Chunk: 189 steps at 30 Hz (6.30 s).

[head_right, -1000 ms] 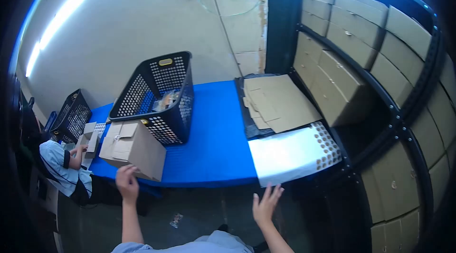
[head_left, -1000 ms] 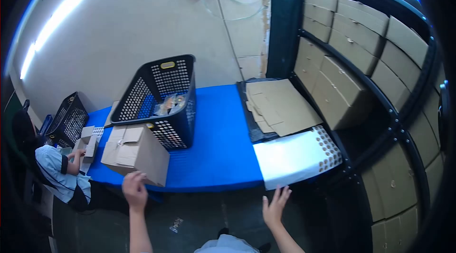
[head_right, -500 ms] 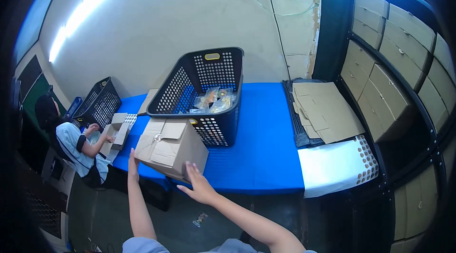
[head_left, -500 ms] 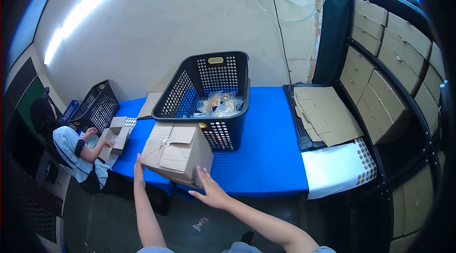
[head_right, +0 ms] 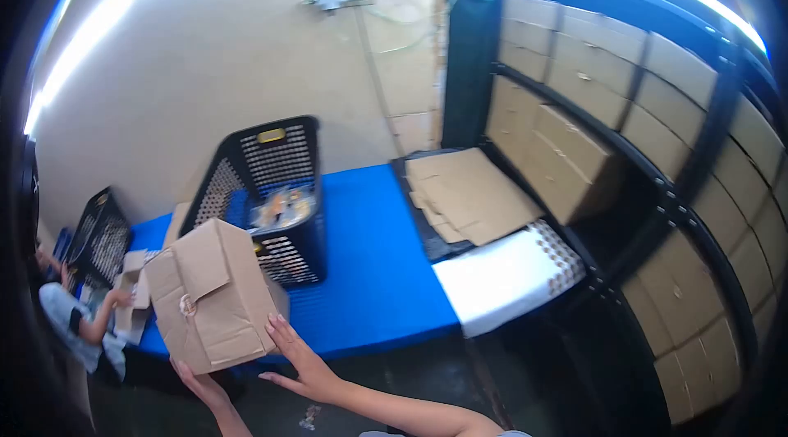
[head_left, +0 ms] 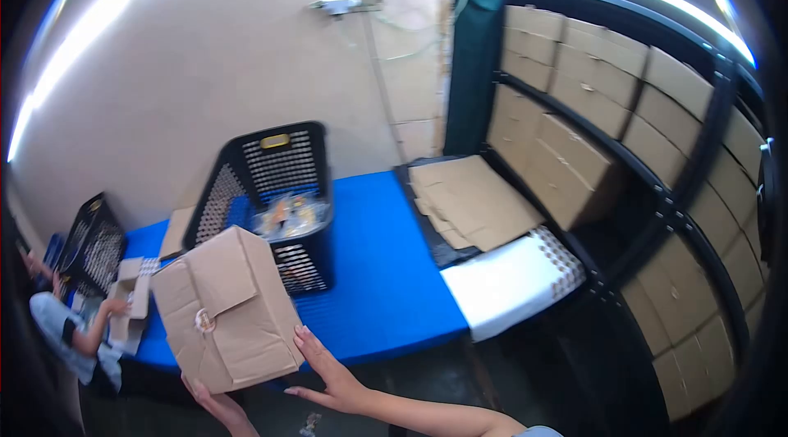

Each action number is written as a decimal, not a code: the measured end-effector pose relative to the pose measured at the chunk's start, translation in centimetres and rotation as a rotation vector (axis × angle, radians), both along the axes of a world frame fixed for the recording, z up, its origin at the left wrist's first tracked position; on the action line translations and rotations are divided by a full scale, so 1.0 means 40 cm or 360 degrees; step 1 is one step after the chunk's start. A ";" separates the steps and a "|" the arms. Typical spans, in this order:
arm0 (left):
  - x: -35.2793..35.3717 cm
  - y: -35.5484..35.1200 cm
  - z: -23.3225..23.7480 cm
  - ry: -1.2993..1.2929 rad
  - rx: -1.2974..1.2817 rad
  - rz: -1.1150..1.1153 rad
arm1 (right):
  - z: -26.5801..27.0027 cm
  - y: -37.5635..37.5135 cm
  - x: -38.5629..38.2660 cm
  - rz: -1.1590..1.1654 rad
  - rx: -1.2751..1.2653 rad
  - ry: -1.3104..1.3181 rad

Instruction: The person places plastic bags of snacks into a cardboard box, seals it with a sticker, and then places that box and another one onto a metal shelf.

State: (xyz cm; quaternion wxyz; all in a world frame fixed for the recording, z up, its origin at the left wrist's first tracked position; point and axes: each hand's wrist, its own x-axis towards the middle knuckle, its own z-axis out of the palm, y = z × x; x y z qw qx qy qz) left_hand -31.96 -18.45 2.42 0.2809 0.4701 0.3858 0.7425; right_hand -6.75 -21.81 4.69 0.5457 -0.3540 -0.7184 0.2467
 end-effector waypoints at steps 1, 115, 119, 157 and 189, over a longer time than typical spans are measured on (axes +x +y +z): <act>0.047 -0.011 -0.002 -0.0087 0.0049 -0.0050 | 0.020 -0.018 0.030 -0.0088 0.0103 0.0076; 1.193 -0.751 0.242 0.1101 0.0724 -0.1123 | 0.530 -1.707 1.214 -0.3319 0.1062 -0.1837; 0.944 -0.519 0.192 0.1097 0.0441 -0.0549 | 0.389 -1.318 1.136 -0.2829 0.0998 -0.1663; 0.176 -0.113 0.010 0.0163 -0.0167 -0.0517 | -0.181 -0.154 0.107 -0.0345 -0.0404 -0.0086; 1.564 -1.500 0.493 -0.0124 0.1289 -0.3336 | 0.239 -2.074 0.691 -0.4223 -0.0035 -0.1682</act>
